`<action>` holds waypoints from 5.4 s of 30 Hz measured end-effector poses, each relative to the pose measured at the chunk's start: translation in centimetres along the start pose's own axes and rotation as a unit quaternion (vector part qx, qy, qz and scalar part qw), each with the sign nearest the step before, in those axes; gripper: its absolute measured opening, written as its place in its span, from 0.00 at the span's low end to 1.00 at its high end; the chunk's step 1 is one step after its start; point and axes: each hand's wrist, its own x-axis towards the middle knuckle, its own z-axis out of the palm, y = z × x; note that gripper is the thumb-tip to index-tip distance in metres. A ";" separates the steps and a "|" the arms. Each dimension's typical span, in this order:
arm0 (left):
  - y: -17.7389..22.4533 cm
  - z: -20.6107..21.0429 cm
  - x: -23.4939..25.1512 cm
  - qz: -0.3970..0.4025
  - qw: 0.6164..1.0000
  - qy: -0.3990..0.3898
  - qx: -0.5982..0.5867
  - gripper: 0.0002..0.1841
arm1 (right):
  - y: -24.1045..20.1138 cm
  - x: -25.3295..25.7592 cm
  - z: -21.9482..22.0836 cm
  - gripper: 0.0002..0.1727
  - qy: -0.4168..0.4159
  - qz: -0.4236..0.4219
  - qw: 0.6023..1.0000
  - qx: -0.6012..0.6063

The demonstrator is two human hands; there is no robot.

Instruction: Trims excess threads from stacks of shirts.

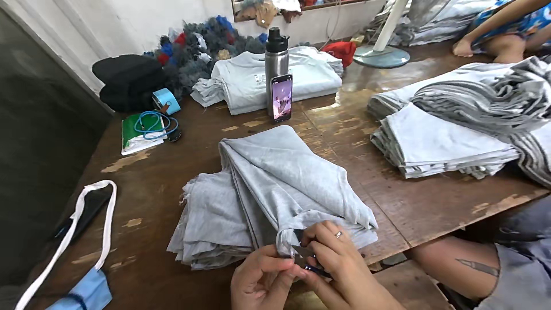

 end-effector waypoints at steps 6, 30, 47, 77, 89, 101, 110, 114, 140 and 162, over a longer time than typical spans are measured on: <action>-0.2 -0.1 -0.2 0.024 0.999 -0.015 0.035 0.08 | -0.5 0.2 0.0 0.28 -0.021 0.017 0.999 0.026; -0.3 -2.8 -1.1 0.040 0.980 -0.047 0.191 0.04 | 2.5 -0.8 -2.6 0.32 -0.065 -0.051 0.988 -0.133; 1.1 -4.4 -1.0 0.045 0.942 -0.309 0.122 0.23 | 1.3 -0.7 -2.2 0.30 -0.040 -0.021 0.988 -0.147; -0.5 -0.9 0.0 0.097 0.907 0.002 0.409 0.08 | 1.5 3.2 -3.8 0.03 0.036 -0.117 0.986 0.111; -0.8 0.5 0.6 -0.097 0.977 0.016 -0.192 0.20 | 3.0 1.4 -0.7 0.24 0.041 0.021 0.990 0.133; -1.4 1.6 -0.3 -0.052 0.990 0.093 -0.097 0.06 | 0.9 -1.5 0.2 0.22 0.030 -0.014 0.998 -0.057; -1.0 1.6 -0.9 -0.043 0.989 0.060 -0.124 0.08 | -0.4 -1.5 0.7 0.20 0.039 0.013 0.997 -0.064; -1.1 2.0 -1.1 -0.038 0.992 0.063 -0.104 0.09 | -0.8 -1.2 0.8 0.20 0.026 0.008 0.997 -0.068; -1.8 -0.5 -1.3 0.162 0.961 -0.012 0.222 0.03 | 4.0 -0.1 -2.1 0.09 0.132 -0.013 0.976 0.175; -1.3 -1.6 -2.0 0.117 0.973 -0.164 0.116 0.06 | 2.1 -2.0 -2.0 0.32 -0.078 -0.054 0.973 -0.212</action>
